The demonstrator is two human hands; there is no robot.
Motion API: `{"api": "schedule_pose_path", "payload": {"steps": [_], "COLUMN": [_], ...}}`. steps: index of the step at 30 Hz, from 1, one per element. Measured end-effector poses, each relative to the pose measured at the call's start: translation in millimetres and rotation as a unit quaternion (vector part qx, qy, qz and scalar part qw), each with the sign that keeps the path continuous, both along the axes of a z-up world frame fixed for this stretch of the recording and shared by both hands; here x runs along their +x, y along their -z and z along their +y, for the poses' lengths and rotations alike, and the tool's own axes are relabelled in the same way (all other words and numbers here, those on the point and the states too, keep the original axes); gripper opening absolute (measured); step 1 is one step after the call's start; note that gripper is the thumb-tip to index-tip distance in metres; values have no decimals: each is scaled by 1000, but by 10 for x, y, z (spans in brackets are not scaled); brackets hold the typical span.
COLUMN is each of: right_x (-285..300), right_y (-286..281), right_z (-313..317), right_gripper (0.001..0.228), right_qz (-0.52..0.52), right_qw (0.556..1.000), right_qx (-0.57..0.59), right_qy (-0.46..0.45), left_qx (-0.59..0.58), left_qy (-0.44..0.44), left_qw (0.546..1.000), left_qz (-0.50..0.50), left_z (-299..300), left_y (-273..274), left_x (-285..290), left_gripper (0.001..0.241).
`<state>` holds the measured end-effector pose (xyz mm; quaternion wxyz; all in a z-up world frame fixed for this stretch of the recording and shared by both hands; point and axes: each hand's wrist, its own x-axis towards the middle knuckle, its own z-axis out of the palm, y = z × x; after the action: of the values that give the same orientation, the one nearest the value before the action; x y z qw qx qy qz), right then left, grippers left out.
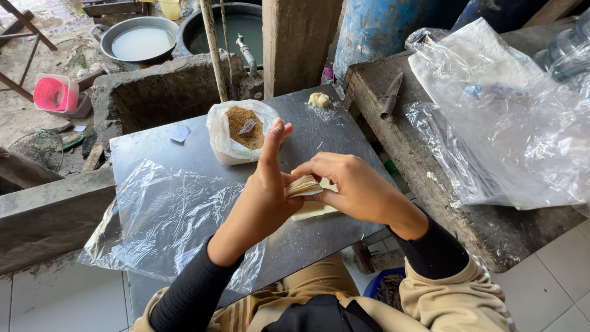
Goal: The person cuts thin circles of dough with a knife, folds the resulting pieces, and arranges the folded dough on a metal table.
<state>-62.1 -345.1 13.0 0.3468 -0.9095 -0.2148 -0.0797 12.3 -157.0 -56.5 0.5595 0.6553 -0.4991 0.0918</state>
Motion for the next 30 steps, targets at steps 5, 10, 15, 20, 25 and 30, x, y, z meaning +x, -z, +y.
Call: {"api": "schedule_pose_path", "payload": {"steps": [5,10,15,20,25,30], "right_x": [-3,22,179,349,292,125], "right_y": [-87,-89,109,434,1084,1997], "right_z": [108,100,-108,-592,-1218,-1601], "right_gripper": [18,12,9,11,15,14], "right_qz": [-28,-36,24,49,137,171], "right_qw": [999,994,964,919,875,856], "right_qx": [-27,38,240,366,409,387], "right_qy": [33,93,115,137,220,297], "left_qx": [-33,-108,-214,-185,-123,79], "left_qy": [24,44,181,111,46,-77], "left_qw": [983,938,723,718,815,923], "left_qz": [177,327,632,662,564,368], "left_z": [-15,-68,-215,-348,-407,-602], "left_y": [271,804,1393,1486,1303,1268], "left_x": [12,-18,-65,-26,274,265], "left_gripper": [129,131,78,46,44,43]}}
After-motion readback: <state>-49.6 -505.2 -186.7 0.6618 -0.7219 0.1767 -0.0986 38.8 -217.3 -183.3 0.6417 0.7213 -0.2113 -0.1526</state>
